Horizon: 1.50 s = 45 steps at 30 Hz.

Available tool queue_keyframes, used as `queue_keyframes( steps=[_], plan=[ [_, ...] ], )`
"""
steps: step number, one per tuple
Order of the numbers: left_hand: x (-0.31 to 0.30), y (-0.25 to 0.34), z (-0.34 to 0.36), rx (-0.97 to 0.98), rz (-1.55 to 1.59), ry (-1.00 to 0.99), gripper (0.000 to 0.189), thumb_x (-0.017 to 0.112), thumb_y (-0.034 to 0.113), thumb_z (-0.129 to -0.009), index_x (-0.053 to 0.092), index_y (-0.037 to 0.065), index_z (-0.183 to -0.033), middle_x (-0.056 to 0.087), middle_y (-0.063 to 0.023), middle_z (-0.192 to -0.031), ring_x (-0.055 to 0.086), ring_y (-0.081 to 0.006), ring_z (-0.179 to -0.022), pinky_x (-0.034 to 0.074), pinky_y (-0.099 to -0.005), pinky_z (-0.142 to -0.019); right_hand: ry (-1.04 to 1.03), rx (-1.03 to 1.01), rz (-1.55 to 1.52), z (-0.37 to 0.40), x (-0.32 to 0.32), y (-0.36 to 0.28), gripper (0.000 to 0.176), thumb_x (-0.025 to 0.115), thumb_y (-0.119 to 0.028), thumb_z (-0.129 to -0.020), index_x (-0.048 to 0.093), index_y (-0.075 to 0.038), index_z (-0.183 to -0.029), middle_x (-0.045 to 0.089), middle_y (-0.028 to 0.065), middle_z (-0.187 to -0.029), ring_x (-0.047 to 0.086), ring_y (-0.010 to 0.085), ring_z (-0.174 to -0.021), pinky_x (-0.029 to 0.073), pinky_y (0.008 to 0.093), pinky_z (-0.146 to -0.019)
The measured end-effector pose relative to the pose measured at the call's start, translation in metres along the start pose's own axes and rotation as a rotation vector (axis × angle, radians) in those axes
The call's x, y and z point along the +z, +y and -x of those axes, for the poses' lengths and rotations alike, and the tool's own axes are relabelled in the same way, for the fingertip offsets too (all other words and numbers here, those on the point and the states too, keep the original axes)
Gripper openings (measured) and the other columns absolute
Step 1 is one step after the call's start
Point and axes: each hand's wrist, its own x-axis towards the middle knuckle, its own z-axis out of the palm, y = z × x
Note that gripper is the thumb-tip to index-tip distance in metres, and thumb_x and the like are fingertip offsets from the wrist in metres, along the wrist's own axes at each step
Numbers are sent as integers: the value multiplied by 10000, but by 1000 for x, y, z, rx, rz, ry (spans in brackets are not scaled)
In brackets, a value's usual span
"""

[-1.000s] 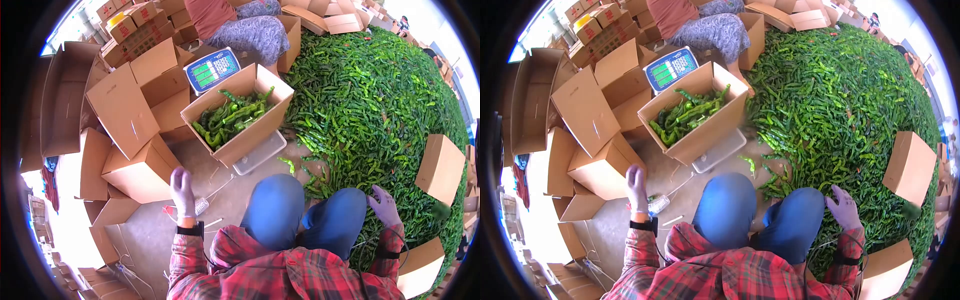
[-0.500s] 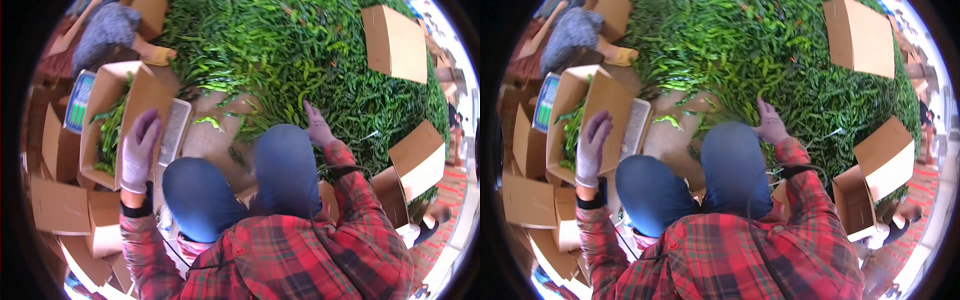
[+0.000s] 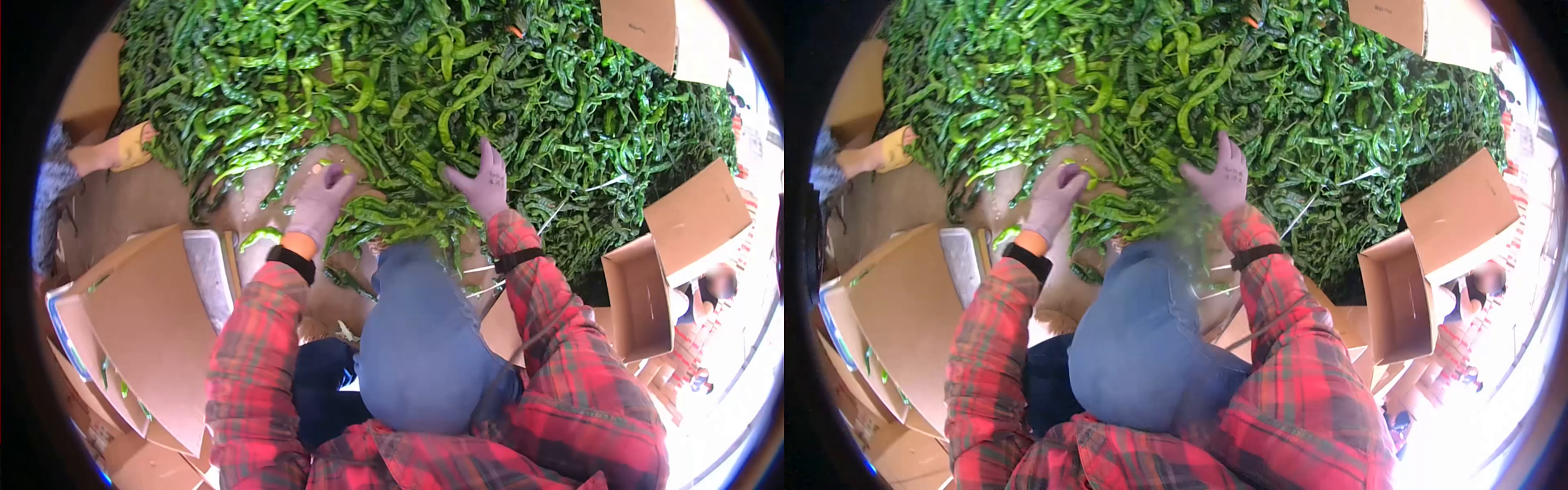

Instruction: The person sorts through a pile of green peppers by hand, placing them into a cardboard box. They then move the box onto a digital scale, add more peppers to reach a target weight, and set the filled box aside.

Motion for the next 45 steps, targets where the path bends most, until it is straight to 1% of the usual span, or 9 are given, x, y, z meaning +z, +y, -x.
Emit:
queue_keyframes(
  steps=[9, 17, 22, 25, 32, 33, 36, 38, 45],
  plan=[
    [123, 17, -129, -70, -101, 188, 584, 637, 380, -840, 548, -2, -1273, 572, -266, -1250, 537, -407, -1161, 423, -446, -991, -7, 289, -678, -16, 12, -37, 640, 697, -233, -885, 425, 41, -1396, 577, 170, -1220, 589, 216, -1087, 487, 340, -944],
    [100, 87, -18, 605, -174, 126, 369, 719, 140, -810, 640, 65, -1163, 612, -149, -1090, 631, -286, -953, 528, -342, -807, -135, 555, -1397, 12, -69, -71, 719, 694, -281, -892, 339, 18, -1441, 591, 139, -1220, 602, 218, -1087, 520, 348, -891],
    [82, 110, 4, 601, 80, -13, 470, 769, 214, -769, 635, 47, -1187, 613, -149, -1179, 614, -311, -1058, 509, -370, -911, 89, 459, -1204, 29, -215, 3, 325, 564, -204, -974, 574, 5, -1223, 655, 91, -980, 648, 180, -871, 537, 309, -840],
    [81, 73, 18, 724, -455, 174, 604, 791, 364, -724, 602, 101, -1234, 592, -154, -1217, 565, -332, -1146, 455, -419, -962, 376, 365, -735, 86, -334, 39, 222, 484, -128, -991, 578, 50, -1085, 614, 110, -1042, 629, 185, -923, 517, 316, -851],
    [129, 21, 28, 347, -987, -240, 1237, 853, 562, -534, 233, 173, -1531, 227, -188, -1561, 239, -469, -1405, 210, -683, -1085, -774, 1072, -35, 279, -463, 137, 699, 817, -337, -721, 572, -30, -1299, 676, 143, -1141, 636, 255, -1089, 469, 364, -979],
    [133, 20, 24, 286, -975, -287, 1248, 858, 553, -534, 218, 175, -1536, 221, -188, -1564, 236, -465, -1410, 217, -677, -1087, -1112, 981, 488, 243, -442, 98, 826, 843, -384, -666, 536, -33, -1349, 639, 192, -1231, 609, 314, -1154, 436, 404, -1027],
    [129, 24, 11, 274, -997, -404, 1245, 879, 462, -556, 168, 201, -1545, 261, -194, -1543, 396, -460, -1296, 384, -591, -1016, -625, 400, 564, 204, -381, 83, 622, 724, -304, -814, 531, -28, -1337, 602, 202, -1256, 581, 317, -1195, 441, 391, -1022],
    [127, 15, 5, 347, -1023, -373, 1172, 876, 388, -588, 205, 202, -1531, 351, -194, -1469, 528, -418, -1143, 487, -485, -929, -331, 349, 113, 136, -319, 31, 528, 679, -245, -865, 538, -25, -1324, 614, 188, -1225, 588, 323, -1169, 456, 384, -1000],
    [120, -18, -2, 573, -847, -454, 779, 804, 261, -672, 448, 223, -1364, 474, -147, -1247, 580, -352, -1037, 510, -441, -861, -593, -198, 33, 74, -169, -20, 535, 647, -316, -858, 521, -57, -1309, 612, 182, -1197, 593, 344, -1079, 472, 413, -933]
  ],
)
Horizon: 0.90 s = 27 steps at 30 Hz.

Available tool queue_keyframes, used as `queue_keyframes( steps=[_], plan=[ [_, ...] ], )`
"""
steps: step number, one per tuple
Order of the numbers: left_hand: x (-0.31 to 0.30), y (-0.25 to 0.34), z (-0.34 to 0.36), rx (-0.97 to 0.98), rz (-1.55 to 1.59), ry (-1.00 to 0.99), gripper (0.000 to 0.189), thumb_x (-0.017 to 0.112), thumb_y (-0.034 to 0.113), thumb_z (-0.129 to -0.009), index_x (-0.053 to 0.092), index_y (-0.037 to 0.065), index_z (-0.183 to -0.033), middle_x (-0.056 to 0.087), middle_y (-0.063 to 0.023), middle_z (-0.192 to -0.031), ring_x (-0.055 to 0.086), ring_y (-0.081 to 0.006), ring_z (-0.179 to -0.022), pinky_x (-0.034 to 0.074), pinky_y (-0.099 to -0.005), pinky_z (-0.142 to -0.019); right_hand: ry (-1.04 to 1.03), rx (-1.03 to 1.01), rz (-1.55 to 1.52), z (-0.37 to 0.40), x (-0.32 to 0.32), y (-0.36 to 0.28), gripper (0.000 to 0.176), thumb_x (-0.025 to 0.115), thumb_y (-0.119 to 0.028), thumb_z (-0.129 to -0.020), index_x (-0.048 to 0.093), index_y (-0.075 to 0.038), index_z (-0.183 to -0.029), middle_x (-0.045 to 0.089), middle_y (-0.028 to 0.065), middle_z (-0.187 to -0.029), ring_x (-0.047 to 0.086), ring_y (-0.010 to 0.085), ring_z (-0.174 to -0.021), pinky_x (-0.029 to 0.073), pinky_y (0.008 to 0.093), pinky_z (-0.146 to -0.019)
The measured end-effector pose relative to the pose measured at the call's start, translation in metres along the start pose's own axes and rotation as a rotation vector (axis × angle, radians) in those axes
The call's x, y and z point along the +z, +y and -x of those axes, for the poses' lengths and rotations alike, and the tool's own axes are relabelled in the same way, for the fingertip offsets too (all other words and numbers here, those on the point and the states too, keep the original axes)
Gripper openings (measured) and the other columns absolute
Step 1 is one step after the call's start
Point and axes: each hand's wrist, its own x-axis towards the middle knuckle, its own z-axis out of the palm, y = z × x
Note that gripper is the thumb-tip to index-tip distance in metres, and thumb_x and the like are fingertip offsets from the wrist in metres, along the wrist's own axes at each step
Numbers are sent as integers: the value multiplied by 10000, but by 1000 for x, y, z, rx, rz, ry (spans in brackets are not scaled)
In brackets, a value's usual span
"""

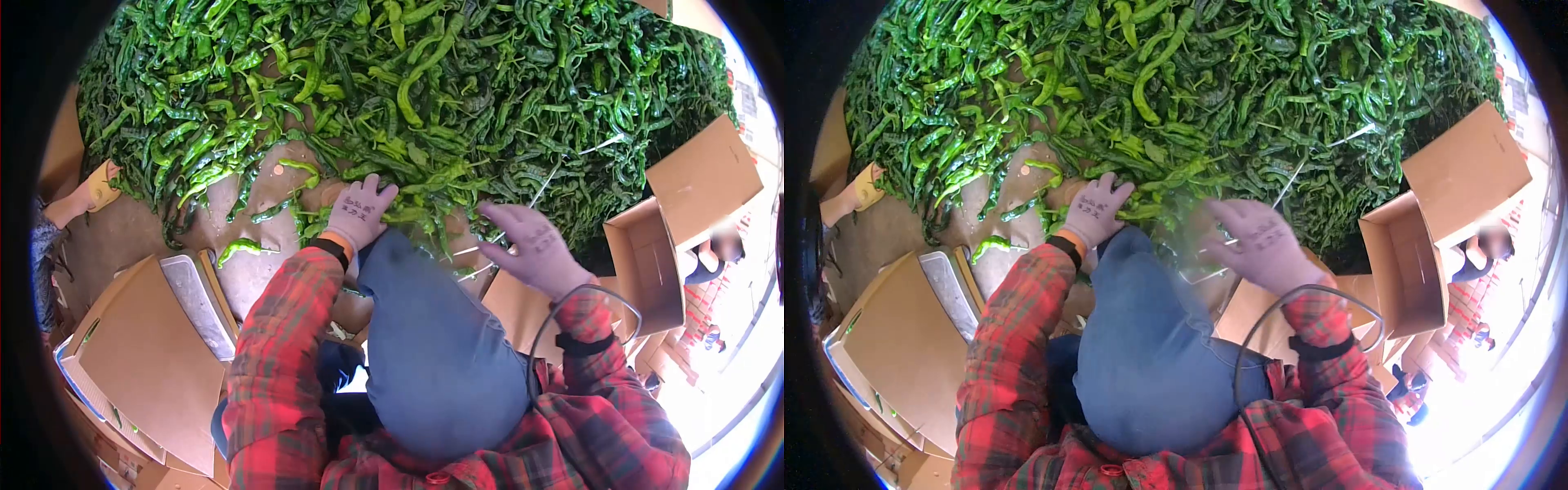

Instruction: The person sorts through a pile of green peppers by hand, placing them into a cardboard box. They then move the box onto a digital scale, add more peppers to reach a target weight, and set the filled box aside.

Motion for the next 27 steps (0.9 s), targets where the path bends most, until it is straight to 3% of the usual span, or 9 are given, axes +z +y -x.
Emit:
queue_keyframes(
  steps=[2, 7, 8, 10, 13, 16, 24, 25, 27],
  plan=[
    [-18, -10, -3, -97, 213, 76, 652, 776, 242, -689, 522, 169, -1284, 521, -172, -1184, 598, -344, -1021, 505, -421, -883, 50, -50, -28, 0, 19, 4, 536, 680, -265, -858, 516, -71, -1329, 623, 179, -1163, 605, 360, -1036, 490, 422, -904],
    [-146, -36, 4, -331, 734, 131, 757, 763, 262, -719, 463, -2, -1362, 616, -212, -1204, 599, -299, -1122, 464, -352, -961, 17, 96, -92, 20, 11, 12, 523, 652, -319, -864, 521, -54, -1295, 626, 167, -1118, 607, 346, -1014, 483, 426, -898],
    [-155, -40, 8, -262, 800, 387, 739, 775, 235, -744, 457, -35, -1354, 666, -168, -1068, 651, -257, -959, 496, -328, -885, 32, 109, -80, 26, 9, 12, 523, 645, -337, -862, 524, -46, -1280, 626, 160, -1111, 606, 343, -1013, 479, 427, -902],
    [-196, -44, 31, -430, 1317, 266, 662, 750, 152, -808, 450, 9, -1380, 641, -133, -1081, 656, -211, -859, 546, -334, -759, 65, 90, -78, 39, 6, 9, 541, 630, -364, -879, 513, -42, -1298, 631, 172, -1092, 608, 352, -1005, 482, 430, -895],
    [-254, -22, 85, -329, 1576, 434, 537, 729, 105, -824, 506, -11, -1299, 667, -96, -835, 650, -181, -687, 541, -303, -647, 75, 30, -59, 47, 15, 8, 574, 614, -405, -892, 499, -51, -1329, 622, 186, -1107, 600, 364, -1028, 477, 437, -905],
    [-296, -9, 150, -213, 1746, 503, 383, 695, 67, -838, 558, 11, -1191, 650, -86, -808, 648, -208, -673, 553, -340, -611, 35, 13, -138, 38, 18, -6, 580, 614, -407, -893, 496, -55, -1339, 621, 188, -1118, 599, 357, -1050, 476, 434, -917],
    [-354, 8, 402, -274, 1436, 930, 339, 655, 227, -895, 598, 14, -1154, 651, -67, -930, 629, -157, -796, 525, -312, -687, 95, -231, -60, -63, 52, -48, 794, 660, -424, -825, 354, -52, -1457, 549, 222, -1282, 540, 363, -1176, 433, 416, -1012],
    [-349, 15, 436, -463, 1220, 1237, 352, 652, 255, -904, 609, 21, -1164, 663, -80, -999, 633, -166, -838, 524, -306, -715, 94, -248, -17, -82, 55, -57, 847, 671, -431, -812, 315, -43, -1475, 528, 237, -1304, 515, 369, -1211, 418, 417, -1029],
    [-330, 12, 497, -492, 919, 1487, 392, 631, 277, -929, 600, 6, -1210, 666, -76, -1038, 630, -159, -859, 509, -274, -781, 105, -202, -5, -115, 64, -73, 1036, 741, -491, -721, 243, -17, -1496, 468, 254, -1367, 453, 392, -1281, 373, 420, -1080]
  ],
)
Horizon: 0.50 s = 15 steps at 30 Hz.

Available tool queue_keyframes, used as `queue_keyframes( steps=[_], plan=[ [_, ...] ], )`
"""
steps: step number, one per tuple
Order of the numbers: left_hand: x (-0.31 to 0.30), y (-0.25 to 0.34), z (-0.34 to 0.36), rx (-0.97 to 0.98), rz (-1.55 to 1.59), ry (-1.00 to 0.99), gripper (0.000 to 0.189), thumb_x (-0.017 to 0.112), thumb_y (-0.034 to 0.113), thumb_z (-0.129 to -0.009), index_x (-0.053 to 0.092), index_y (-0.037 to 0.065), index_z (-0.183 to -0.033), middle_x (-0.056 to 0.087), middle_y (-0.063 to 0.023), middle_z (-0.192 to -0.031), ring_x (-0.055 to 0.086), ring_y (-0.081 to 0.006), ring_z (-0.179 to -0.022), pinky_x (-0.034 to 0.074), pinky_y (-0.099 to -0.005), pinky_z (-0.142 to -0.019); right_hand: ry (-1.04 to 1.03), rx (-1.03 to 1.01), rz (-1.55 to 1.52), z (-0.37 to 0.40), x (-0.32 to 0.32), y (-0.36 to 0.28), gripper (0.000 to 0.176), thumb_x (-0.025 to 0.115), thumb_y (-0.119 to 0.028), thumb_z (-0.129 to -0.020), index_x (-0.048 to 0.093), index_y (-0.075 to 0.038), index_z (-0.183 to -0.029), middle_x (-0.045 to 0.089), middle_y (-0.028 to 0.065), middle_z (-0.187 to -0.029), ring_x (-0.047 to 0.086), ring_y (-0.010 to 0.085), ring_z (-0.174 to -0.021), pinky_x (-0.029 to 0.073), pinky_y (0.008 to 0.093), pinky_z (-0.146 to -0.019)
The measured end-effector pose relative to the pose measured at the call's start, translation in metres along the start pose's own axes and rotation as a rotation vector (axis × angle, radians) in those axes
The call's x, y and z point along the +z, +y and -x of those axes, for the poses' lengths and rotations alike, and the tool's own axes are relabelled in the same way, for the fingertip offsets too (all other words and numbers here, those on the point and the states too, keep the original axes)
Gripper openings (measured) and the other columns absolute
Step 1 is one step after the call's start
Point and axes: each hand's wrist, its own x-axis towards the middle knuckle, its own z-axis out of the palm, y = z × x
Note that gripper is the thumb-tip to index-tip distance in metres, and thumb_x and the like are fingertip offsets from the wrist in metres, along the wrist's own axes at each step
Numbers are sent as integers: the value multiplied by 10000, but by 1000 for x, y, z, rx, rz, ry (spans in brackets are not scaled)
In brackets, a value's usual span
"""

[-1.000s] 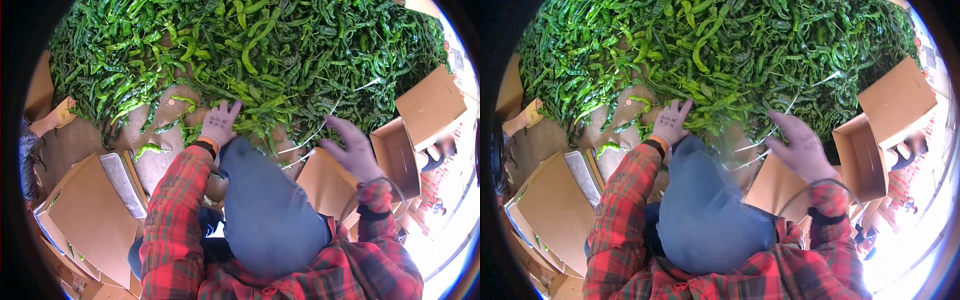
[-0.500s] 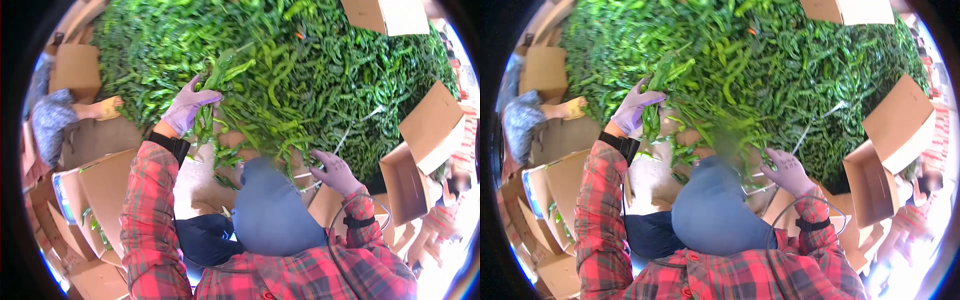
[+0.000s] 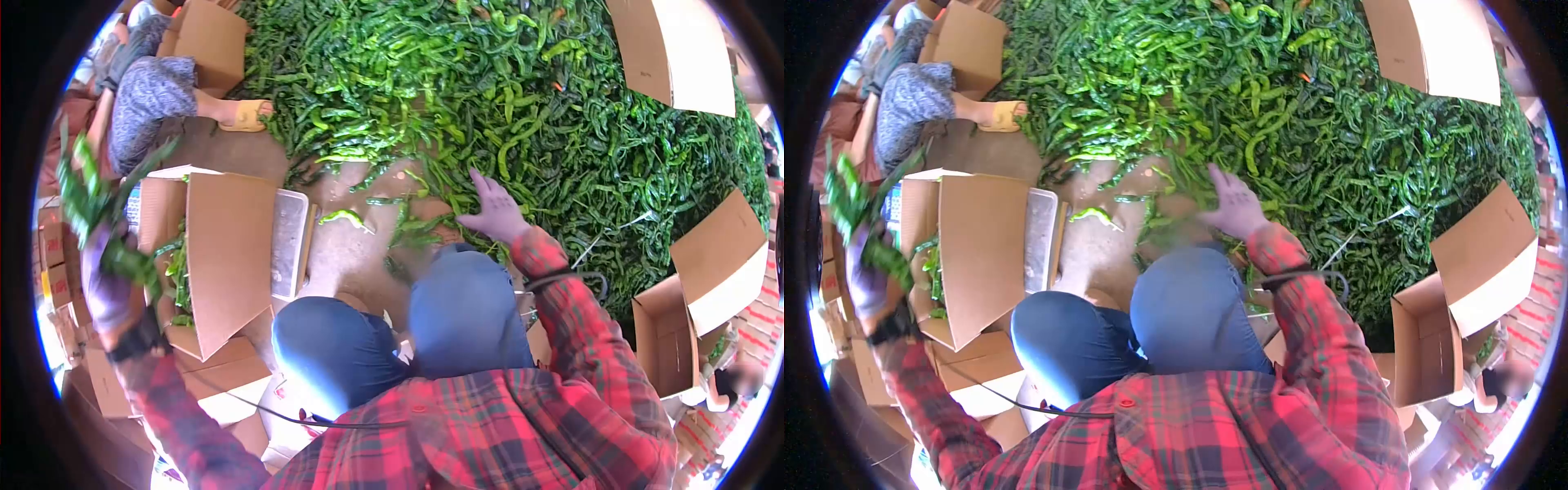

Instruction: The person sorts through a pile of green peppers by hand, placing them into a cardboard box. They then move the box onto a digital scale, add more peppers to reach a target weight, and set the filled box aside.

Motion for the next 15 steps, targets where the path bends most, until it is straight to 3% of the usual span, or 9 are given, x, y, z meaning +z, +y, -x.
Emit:
queue_keyframes(
  steps=[1, 2, 3, 5, 7, 8, 11, 13, 15],
  plan=[
    [-50, 5, -10, -184, -13, -175, 403, 636, 264, -925, 590, -2, -1225, 661, -61, -1030, 620, -140, -859, 509, -262, -755, 52, 52, -5, -15, 10, 1, 1066, 759, -496, -704, 229, -33, -1504, 438, 258, -1391, 432, 402, -1295, 362, 445, -1086],
    [-85, -2, -6, -243, -115, -45, 380, 646, 223, -912, 591, -8, -1208, 656, -44, -998, 607, -119, -847, 498, -245, -734, 103, 102, -10, -30, 23, 5, 1098, 777, -501, -686, 214, -49, -1513, 409, 262, -1415, 411, 412, -1308, 350, 469, -1091],
    [-100, -9, 0, -218, -419, -71, 461, 661, 200, -898, 536, 0, -1294, 649, -65, -1058, 614, -135, -868, 501, -239, -747, 153, 148, -16, -43, 33, 6, 1130, 796, -507, -668, 200, -66, -1521, 380, 266, -1439, 391, 422, -1321, 338, 493, -1096],
    [-102, -49, 20, -199, -821, -76, 615, 672, 202, -893, 418, 22, -1423, 566, -136, -1263, 589, -211, -1084, 483, -300, -908, 64, 371, 149, -66, 43, 2, 1179, 797, -551, -635, 172, -120, -1537, 297, 227, -1503, 306, 432, -1377, 305, 550, -1100],
    [-90, -79, 53, 157, -1603, -79, 761, 703, 231, -871, 312, 56, -1500, 406, -173, -1436, 439, -275, -1312, 366, -378, -1081, 2, 489, 281, -80, 56, 4, 1207, 800, -578, -615, 152, -167, -1547, 236, 201, -1544, 238, 457, -1407, 274, 603, -1096],
    [-52, -76, 63, 3, -1430, 7, 785, 715, 229, -847, 317, 43, -1498, 314, -188, -1501, 312, -297, -1408, 255, -421, -1151, -6, 499, 327, -88, 64, 6, 1210, 802, -581, -612, 146, -187, -1549, 218, 195, -1553, 213, 477, -1411, 260, 628, -1091],
    [17, -78, 86, -10, -951, 109, 781, 724, 216, -824, 345, 26, -1481, 336, -198, -1491, 345, -323, -1392, 282, -426, -1140, -22, 564, 426, -110, 84, 6, 1200, 804, -603, -603, 175, -207, -1545, 209, 181, -1560, 182, 524, -1401, 249, 647, -1086],
    [66, -76, 105, 60, -997, -38, 730, 727, 184, -801, 407, -5, -1429, 428, -209, -1416, 415, -358, -1339, 314, -448, -1125, -19, 602, 470, -118, 93, 2, 1196, 812, -607, -587, 204, -210, -1536, 209, 167, -1558, 186, 518, -1398, 261, 628, -1089],
    [111, -70, 115, 263, -1116, -283, 605, 744, 168, -755, 537, -32, -1287, 568, -211, -1226, 555, -380, -1167, 429, -471, -1016, 83, 436, 454, -102, 96, 14, 1065, 800, -582, -610, 333, -183, -1480, 376, 183, -1470, 316, 442, -1358, 299, 549, -1100]
  ],
)
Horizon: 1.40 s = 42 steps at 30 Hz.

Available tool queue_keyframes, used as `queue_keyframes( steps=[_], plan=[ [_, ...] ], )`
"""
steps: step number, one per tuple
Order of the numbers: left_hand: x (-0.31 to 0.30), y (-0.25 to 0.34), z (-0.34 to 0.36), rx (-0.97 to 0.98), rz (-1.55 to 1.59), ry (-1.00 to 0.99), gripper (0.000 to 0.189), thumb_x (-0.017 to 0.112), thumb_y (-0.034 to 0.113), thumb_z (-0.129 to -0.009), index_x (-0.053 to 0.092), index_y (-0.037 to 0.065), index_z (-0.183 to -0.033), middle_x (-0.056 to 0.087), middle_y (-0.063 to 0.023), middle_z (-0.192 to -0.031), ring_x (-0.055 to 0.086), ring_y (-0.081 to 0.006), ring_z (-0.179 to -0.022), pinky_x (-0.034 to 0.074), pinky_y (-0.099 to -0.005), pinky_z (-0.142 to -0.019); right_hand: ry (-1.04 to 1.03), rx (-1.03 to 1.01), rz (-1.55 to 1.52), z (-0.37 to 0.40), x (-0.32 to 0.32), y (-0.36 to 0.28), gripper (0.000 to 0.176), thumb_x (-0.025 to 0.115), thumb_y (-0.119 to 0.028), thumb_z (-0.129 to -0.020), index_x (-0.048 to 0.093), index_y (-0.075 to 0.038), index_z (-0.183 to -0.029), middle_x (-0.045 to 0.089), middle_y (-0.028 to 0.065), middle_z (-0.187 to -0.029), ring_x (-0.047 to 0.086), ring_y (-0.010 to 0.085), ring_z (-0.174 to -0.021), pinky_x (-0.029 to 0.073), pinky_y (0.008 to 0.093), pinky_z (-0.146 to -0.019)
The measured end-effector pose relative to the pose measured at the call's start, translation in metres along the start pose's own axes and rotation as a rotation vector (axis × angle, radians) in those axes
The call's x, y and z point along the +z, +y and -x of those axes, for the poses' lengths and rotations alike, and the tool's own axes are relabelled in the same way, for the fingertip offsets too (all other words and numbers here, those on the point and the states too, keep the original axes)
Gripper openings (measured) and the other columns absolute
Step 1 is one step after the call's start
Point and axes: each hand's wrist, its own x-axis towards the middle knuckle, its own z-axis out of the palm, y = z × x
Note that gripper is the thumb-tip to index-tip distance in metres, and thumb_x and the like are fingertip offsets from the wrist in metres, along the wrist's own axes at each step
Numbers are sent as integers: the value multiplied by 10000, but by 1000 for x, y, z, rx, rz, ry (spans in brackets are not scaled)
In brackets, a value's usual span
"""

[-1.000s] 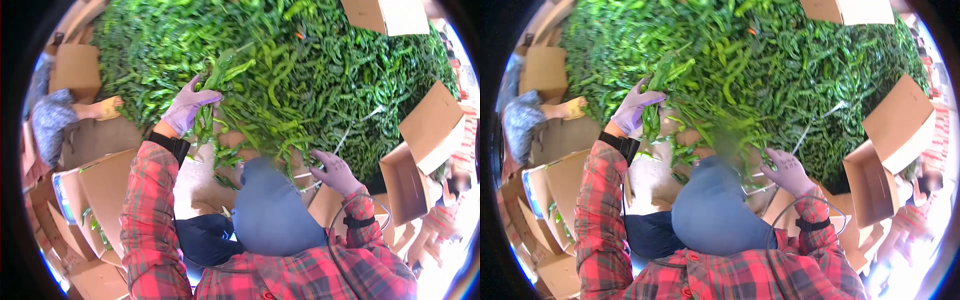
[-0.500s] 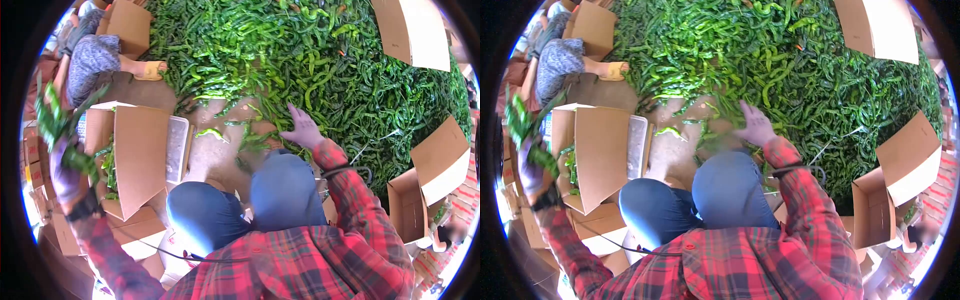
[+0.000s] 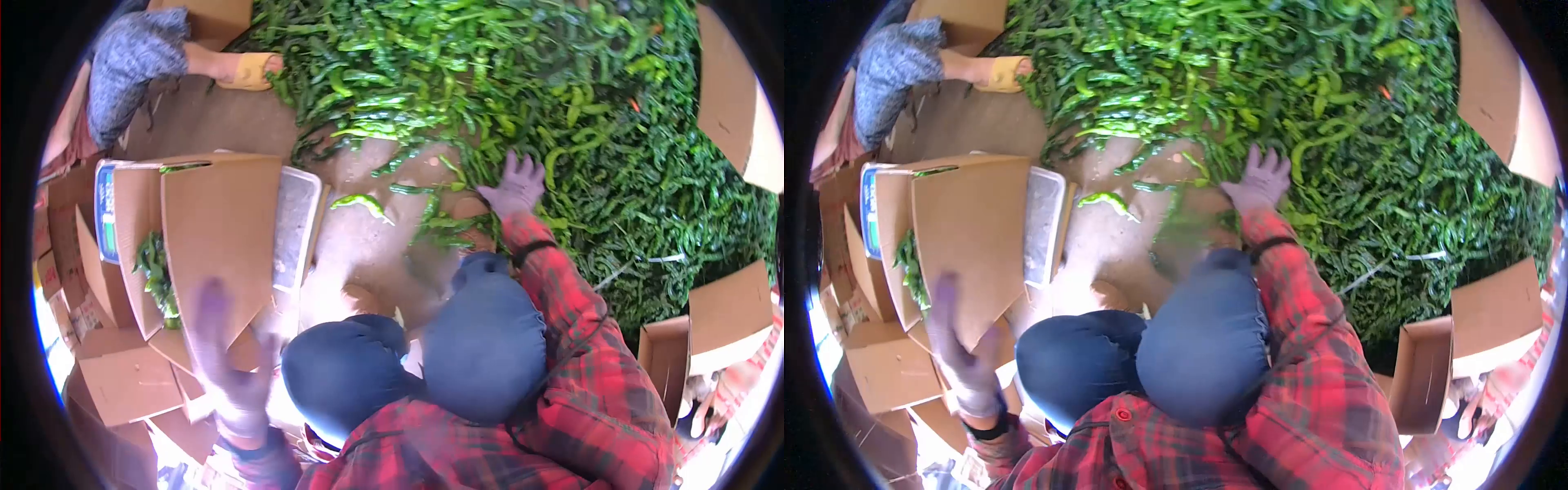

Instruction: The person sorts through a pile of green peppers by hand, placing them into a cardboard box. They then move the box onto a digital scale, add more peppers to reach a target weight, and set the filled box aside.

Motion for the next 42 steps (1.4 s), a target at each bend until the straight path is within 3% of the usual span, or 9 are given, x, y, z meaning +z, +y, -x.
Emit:
queue_keyframes(
  steps=[3, 5, 8, 15, 21, 24, 27, 33, 42],
  plan=[
    [9, 29, -24, 283, 287, -212, 434, 773, 165, -678, 652, -28, -1048, 642, -191, -1011, 627, -377, -916, 500, -477, -787, 145, -233, -85, 11, 18, 33, 856, 764, -546, -674, 484, -160, -1384, 516, 167, -1356, 451, 363, -1268, 318, 486, -1102],
    [30, 26, -5, 317, 386, -195, 499, 767, 230, -736, 615, -47, -1122, 626, -186, -1088, 613, -359, -988, 477, -461, -884, 257, -397, -154, -13, 42, 52, 922, 805, -448, -626, 440, -189, -1432, 565, 174, -1248, 482, 359, -1187, 375, 437, -1050],
    [26, 25, 9, 210, 398, -261, 501, 743, 236, -773, 598, -34, -1169, 619, -169, -1066, 608, -339, -967, 479, -463, -907, -55, -22, -117, -25, 16, 14, 1015, 761, -301, -653, 239, -318, -1523, 354, 217, -1435, 369, 463, -1280, 388, 530, -1054],
    [1, 38, 58, 217, 318, -14, 463, 719, 259, -798, 609, 2, -1167, 621, -165, -1103, 614, -324, -1031, 475, -460, -929, -49, -206, -48, 2, 22, 63, 860, 754, -242, -650, 411, -166, -1435, 402, 224, -1405, 453, 396, -1264, 412, 471, -1045],
    [1, 42, 93, 203, 359, 101, 425, 735, 244, -775, 633, 12, -1116, 639, -150, -1039, 627, -316, -964, 500, -434, -867, 190, -143, -583, 19, -18, 142, 775, 741, -130, -682, 436, -71, -1392, 481, 213, -1318, 544, 342, -1159, 462, 428, -991],
    [0, 38, 96, 191, 450, 145, 399, 736, 224, -765, 642, 14, -1090, 644, -146, -1010, 631, -313, -919, 511, -423, -829, 26, -29, -1444, 32, -72, 152, 644, 703, -66, -756, 454, -37, -1350, 581, 156, -1194, 601, 267, -1048, 508, 366, -904],
    [1, 38, 103, 192, 460, 197, 354, 732, 218, -766, 649, 20, -1047, 652, -135, -975, 632, -321, -887, 518, -416, -774, -55, -70, -1546, 39, -105, 160, 645, 729, 11, -789, 436, -15, -1364, 576, 119, -1194, 628, 207, -970, 539, 308, -827],
    [-8, 31, 116, 169, 444, 240, 336, 719, 238, -791, 645, 42, -1054, 657, -125, -975, 629, -326, -884, 515, -415, -755, -101, -220, -973, 2, -128, 190, 655, 764, -63, -773, 449, 7, -1343, 604, 90, -1137, 615, 182, -994, 522, 303, -840],
    [-10, 29, 121, 148, 510, 254, 322, 719, 231, -796, 648, 33, -1040, 657, -140, -976, 624, -338, -898, 510, -423, -776, -122, -747, -1292, 109, -381, -107, 632, 721, -99, -832, 426, -82, -1391, 604, 30, -1036, 536, 96, -739, 433, 242, -604]
  ],
)
